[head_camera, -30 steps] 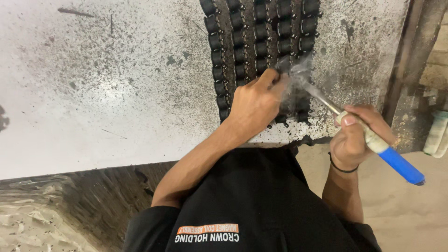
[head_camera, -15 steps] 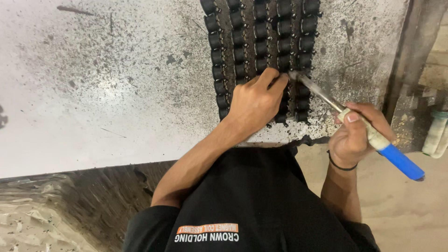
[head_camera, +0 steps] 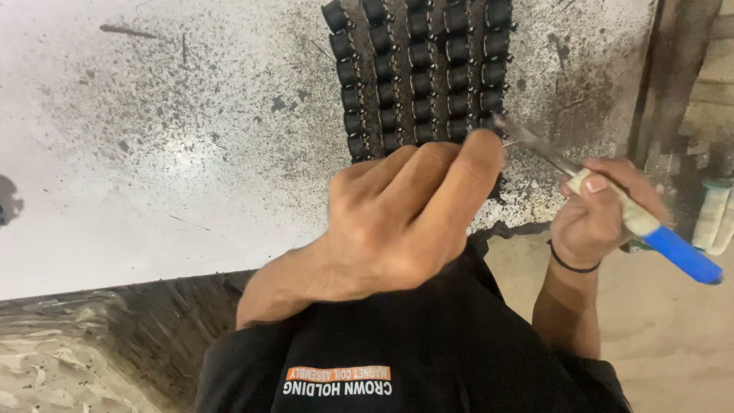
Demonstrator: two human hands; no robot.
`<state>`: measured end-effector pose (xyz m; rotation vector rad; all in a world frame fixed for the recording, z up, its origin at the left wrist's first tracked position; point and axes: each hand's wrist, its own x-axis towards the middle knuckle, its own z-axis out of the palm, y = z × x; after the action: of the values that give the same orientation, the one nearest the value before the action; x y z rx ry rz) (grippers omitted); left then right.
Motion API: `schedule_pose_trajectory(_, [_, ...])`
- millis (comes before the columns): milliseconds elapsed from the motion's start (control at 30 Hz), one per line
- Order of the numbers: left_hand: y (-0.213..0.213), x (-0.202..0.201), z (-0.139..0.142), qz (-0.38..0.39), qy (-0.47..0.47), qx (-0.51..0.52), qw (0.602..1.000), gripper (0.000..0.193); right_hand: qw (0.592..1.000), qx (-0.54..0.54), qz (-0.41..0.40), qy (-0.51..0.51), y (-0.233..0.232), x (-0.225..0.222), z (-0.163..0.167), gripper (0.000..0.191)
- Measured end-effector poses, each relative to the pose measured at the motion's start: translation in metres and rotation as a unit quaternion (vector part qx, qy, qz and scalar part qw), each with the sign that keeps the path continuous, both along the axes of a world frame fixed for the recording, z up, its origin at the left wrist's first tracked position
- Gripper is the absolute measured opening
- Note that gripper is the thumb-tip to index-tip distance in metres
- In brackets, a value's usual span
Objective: The person solders wire leads onto a grid of black coil assemblies on a workbench, holding each lead in place with one hand while applying a soldering iron with the other, moving coil to coil across the array. Smoke rises as each joint is soldered, and the person briefly handles the solder spool partway through.
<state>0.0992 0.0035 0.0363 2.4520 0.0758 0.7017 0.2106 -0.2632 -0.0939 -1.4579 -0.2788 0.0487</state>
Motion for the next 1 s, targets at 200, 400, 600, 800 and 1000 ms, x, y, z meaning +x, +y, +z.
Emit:
schedule_pose_trajectory(200, [0.001,0.036,-0.062,0.085,0.075,0.033,0.993,0.042,0.994,-0.038,0.033,-0.099,0.014,0.0,-0.017,0.019])
schedule_pose_trajectory(400, [-0.015,0.025,-0.12,0.081,0.14,-0.033,0.986,0.043,0.981,-0.08,0.065,-0.164,0.023,0.006,-0.016,0.023])
schedule_pose_trajectory(600, [-0.011,0.036,-0.125,0.036,0.144,-0.066,0.987,0.027,0.995,-0.05,0.067,-0.049,0.027,0.007,-0.008,0.02])
schedule_pose_trajectory(800, [-0.01,0.044,-0.117,0.023,0.228,-0.061,0.971,0.015,0.997,-0.009,0.033,0.075,0.032,0.007,0.001,0.022])
schedule_pose_trajectory(1000, [-0.013,0.044,-0.122,0.039,0.166,-0.086,0.982,0.019,0.997,-0.026,0.034,0.068,0.035,0.001,0.004,0.023])
